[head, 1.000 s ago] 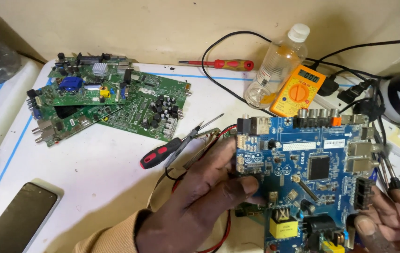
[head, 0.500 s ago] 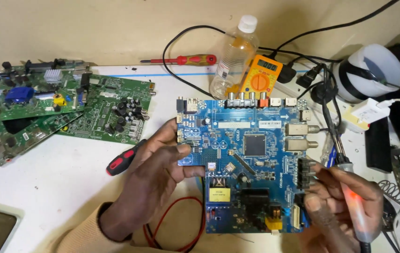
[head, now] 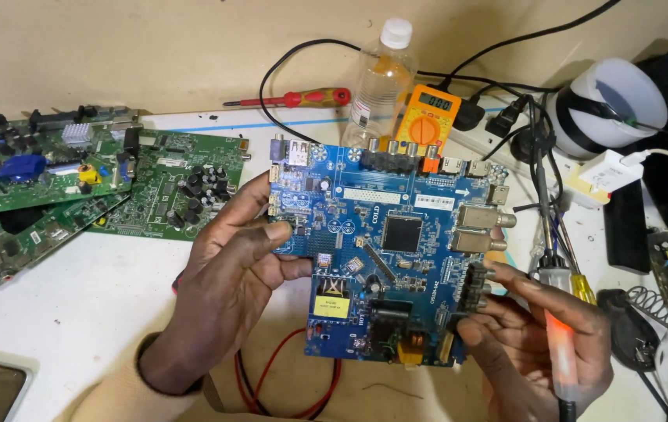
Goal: Repairing electronic circuit boards by soldering components and inspecting the boards for faults.
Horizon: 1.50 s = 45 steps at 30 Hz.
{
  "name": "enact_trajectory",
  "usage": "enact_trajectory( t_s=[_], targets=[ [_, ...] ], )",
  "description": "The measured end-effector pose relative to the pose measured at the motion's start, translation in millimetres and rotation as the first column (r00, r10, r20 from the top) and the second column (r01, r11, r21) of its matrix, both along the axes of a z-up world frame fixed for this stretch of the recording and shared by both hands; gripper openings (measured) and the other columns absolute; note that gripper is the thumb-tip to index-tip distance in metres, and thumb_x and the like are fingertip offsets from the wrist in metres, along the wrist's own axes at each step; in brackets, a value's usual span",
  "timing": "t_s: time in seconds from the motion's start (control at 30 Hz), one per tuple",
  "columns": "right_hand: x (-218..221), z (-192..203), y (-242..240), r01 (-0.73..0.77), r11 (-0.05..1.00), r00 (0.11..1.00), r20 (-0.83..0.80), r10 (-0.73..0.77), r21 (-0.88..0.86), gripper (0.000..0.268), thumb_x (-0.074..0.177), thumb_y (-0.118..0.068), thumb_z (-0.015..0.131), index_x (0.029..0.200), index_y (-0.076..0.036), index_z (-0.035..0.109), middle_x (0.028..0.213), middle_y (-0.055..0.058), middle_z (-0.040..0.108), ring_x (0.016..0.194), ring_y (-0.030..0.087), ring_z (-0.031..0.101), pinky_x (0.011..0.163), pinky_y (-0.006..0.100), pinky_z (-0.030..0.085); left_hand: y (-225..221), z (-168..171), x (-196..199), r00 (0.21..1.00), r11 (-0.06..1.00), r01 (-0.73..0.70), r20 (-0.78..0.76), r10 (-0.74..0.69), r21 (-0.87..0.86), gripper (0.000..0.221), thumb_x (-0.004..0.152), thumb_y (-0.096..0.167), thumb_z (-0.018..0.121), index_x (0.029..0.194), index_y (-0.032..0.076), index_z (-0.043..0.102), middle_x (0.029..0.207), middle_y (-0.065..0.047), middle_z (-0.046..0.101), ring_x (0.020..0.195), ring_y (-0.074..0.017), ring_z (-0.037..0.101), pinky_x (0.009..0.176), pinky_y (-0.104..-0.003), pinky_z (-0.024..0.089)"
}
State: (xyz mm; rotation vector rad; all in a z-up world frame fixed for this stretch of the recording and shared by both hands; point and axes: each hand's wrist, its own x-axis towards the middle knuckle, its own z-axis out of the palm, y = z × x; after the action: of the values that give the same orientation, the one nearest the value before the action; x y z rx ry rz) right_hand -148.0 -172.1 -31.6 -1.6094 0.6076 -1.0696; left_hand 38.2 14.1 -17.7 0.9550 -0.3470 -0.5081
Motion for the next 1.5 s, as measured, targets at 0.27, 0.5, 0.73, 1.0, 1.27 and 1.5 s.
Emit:
enact_trajectory(
  t_s=[0.27,0.5,0.73,1.0,1.27,1.5],
  targets=[
    [-1.5,-11.1,-6.8,-0.073,0.997,0.992,0.108,0.073,-0.006,0.057,0.077,0.012,0.073,0.127,0.000,0.050,0.124,0.033,0.067,0.121,0.035,0.072,0.092,0.034,0.064,-1.8,12.5,-6.2,0.997,0.997,-0.001,-0.071,0.007,0.080,0.056,0.090,0.016,0.066,0.142,0.003,0.051,0.121,-0.004,0.051,0.093,-0.0192,0.058,0.073,-0.046,0.063],
    [-4.1,-7.8,-14.6,-0.062,0.998,0.998,0.024,0.063,-0.034,0.059,0.078,0.016,0.072,0.130,0.003,0.047,0.131,0.033,0.066,0.121,0.034,0.070,0.092,0.035,0.063,-5.7,40.7,-16.2,0.990,0.958,-0.008,-0.133,0.049,0.288,0.059,0.081,0.024,0.066,0.137,0.008,0.058,0.127,-0.005,0.058,0.103,-0.0203,0.060,0.082,-0.046,0.063],
    [-12.0,-16.5,-43.3,-0.177,0.984,0.964,-0.200,0.177,0.016,0.065,0.076,0.008,0.072,0.136,-0.008,0.055,0.140,0.018,0.067,0.102,0.018,0.072,0.068,0.025,0.054,-0.9,58.3,-29.2,0.994,0.949,0.077,0.057,-0.098,0.305,0.052,0.091,0.032,0.061,0.137,0.007,0.056,0.110,-0.003,0.061,0.095,-0.0106,0.054,0.084,-0.037,0.059],
    [-10.1,-13.2,-40.9,-0.113,0.993,0.964,-0.239,0.118,0.034,0.063,0.078,0.016,0.069,0.137,0.000,0.053,0.138,0.026,0.066,0.097,0.028,0.070,0.092,0.038,0.059,0.5,71.7,-40.9,0.956,0.979,0.171,0.223,-0.191,0.109,0.045,0.103,0.025,0.055,0.141,0.001,0.050,0.124,-0.011,0.066,0.113,-0.0163,0.062,0.096,-0.034,0.052],
    [-8.1,-1.7,-21.2,-0.007,0.998,0.964,-0.267,-0.009,-0.059,0.060,0.080,0.009,0.076,0.135,0.000,0.056,0.133,0.024,0.069,0.097,0.023,0.071,0.084,0.030,0.059,1.2,60.8,-36.6,0.980,0.960,0.094,0.147,-0.136,0.265,0.068,0.093,0.039,0.060,0.149,0.003,0.044,0.139,-0.007,0.060,0.118,-0.0167,0.059,0.086,-0.040,0.059],
    [-7.8,-7.0,-9.8,-0.050,0.998,0.998,-0.025,0.049,-0.044,0.060,0.078,0.016,0.072,0.132,0.000,0.050,0.135,0.031,0.066,0.101,0.026,0.071,0.091,0.032,0.063,-3.0,46.7,-25.3,1.000,0.942,0.017,-0.014,-0.013,0.334,0.066,0.082,0.035,0.065,0.143,0.012,0.057,0.136,-0.001,0.063,0.108,-0.0123,0.061,0.082,-0.039,0.062]
  ],
)
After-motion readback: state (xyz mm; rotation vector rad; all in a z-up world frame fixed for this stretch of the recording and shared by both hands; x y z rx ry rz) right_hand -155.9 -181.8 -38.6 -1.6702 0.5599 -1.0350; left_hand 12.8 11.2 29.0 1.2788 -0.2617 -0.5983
